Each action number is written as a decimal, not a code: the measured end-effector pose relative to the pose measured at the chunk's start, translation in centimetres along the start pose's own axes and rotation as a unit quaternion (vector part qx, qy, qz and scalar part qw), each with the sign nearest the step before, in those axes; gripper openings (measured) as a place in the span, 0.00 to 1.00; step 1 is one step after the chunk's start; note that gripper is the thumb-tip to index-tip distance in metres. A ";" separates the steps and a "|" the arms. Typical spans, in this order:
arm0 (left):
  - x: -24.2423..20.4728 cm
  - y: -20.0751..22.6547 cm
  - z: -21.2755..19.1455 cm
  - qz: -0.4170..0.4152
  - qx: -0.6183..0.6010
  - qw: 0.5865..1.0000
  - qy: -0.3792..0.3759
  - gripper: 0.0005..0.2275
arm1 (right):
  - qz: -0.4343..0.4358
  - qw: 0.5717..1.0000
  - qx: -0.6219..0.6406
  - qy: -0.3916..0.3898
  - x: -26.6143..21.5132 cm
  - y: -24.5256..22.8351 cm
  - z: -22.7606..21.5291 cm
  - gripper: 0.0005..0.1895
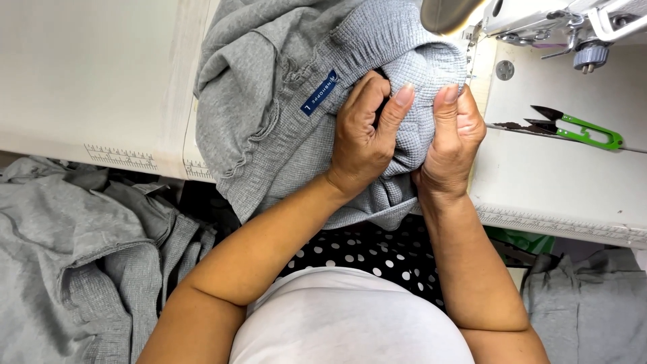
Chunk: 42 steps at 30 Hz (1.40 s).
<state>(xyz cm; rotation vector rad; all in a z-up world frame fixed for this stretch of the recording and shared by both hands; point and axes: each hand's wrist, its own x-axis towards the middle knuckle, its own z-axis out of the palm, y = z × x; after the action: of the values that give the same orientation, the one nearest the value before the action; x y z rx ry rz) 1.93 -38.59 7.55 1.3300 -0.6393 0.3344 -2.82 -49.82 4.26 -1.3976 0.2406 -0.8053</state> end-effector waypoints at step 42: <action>-1.9 -3.4 1.0 -0.155 -0.014 0.988 0.005 0.12 | 0.044 0.997 -0.062 -0.033 -0.5 -3.8 1.2 0.14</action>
<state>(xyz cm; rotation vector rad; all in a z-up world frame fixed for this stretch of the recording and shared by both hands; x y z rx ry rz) 2.12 -40.10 3.82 1.3755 -0.4182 0.0794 -3.82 -48.47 7.89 -1.5161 0.3034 -0.6799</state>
